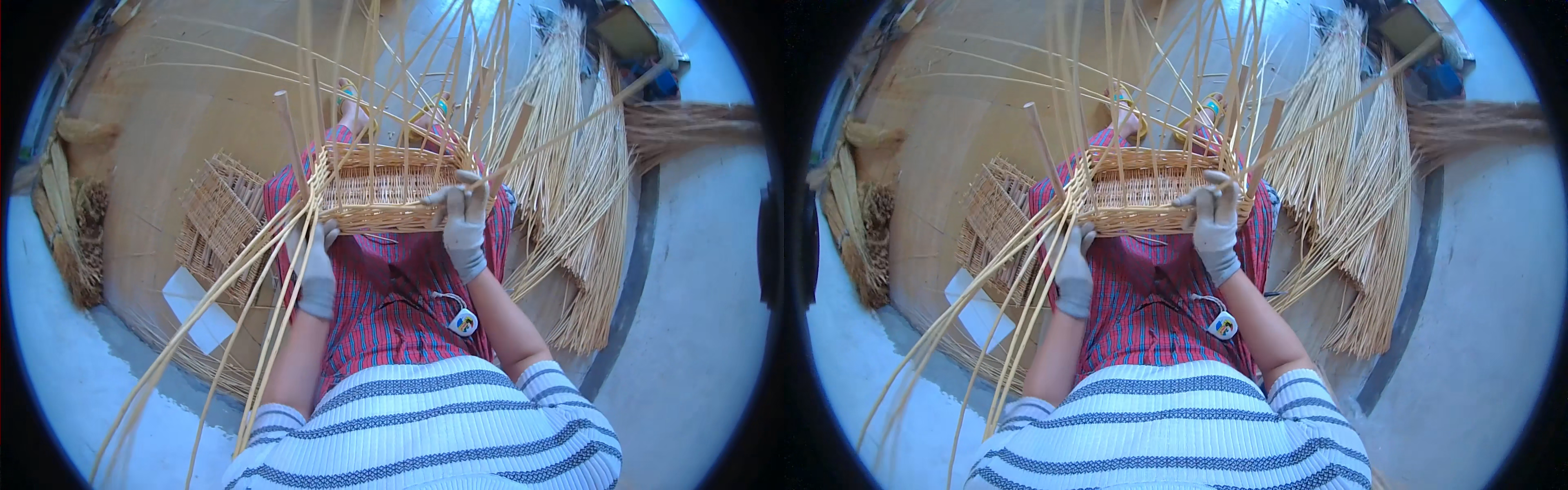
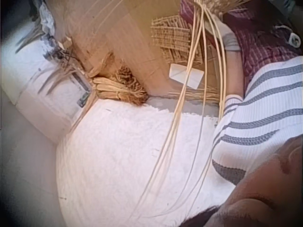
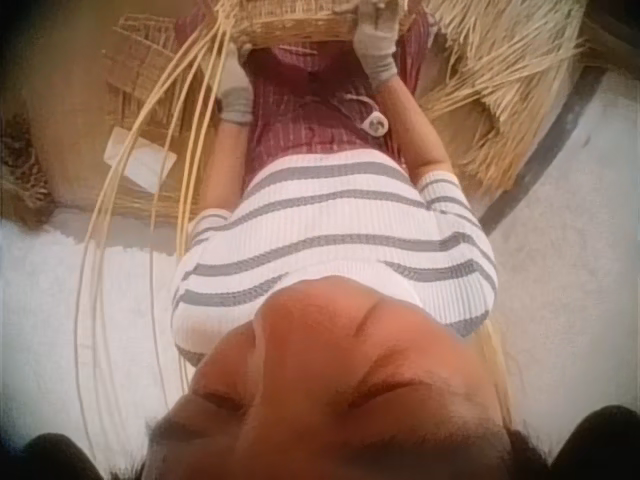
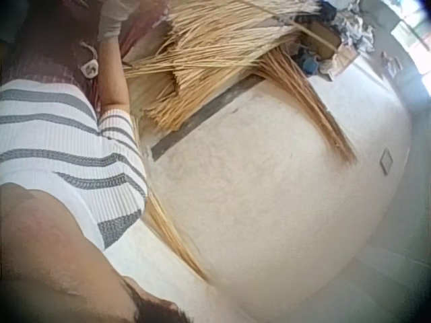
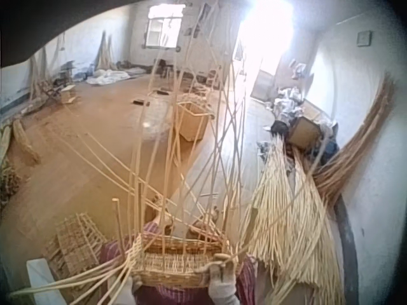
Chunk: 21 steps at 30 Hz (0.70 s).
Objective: Weaving a wicker basket using long thin strips and structural wooden stakes.
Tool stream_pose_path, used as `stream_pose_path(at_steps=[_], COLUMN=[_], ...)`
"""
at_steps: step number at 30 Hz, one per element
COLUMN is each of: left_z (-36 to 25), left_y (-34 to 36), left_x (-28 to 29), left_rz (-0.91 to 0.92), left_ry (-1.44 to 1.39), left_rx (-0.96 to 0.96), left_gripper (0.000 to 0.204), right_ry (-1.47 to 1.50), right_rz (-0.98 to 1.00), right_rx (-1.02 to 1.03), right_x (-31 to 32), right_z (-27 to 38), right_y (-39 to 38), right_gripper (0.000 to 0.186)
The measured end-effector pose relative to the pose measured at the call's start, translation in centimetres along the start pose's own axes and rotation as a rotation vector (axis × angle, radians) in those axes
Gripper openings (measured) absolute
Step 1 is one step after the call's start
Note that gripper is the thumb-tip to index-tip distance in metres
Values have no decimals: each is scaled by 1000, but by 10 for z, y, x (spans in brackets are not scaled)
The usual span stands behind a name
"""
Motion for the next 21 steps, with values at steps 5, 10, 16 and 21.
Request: stream_pose_path(at_steps=[5, 10, 16, 21], left_z=[-30, 2, 9, -4], left_y=[-27, 42, 42, 28], left_x=[-63, -86, -77, -101], left_rz=[357, 696, 505, 505], left_ry=[464, 507, 374, 257], left_rx=[-301, 271, 271, 205], left_gripper=[45, 33, 20, 20], right_ry=[80, -121, -266, 234], right_rz=[21, 287, 184, -11], right_rx=[-89, 249, 357, -19], right_x=[8, -14, -75, 6], right_z=[-17, 10, 54, 1], right_y=[-3, 43, 83, -7], right_gripper=[14, 21, 51, 29])
Point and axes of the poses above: each hand's wrist, its own y-axis towards the middle knuckle, its own x-axis out of the back of the hand, z = x × y, the point moved 4 cm from there along y, towards the middle knuckle, and after that the axes turned 7 degrees about z, right-handed, at the moved point
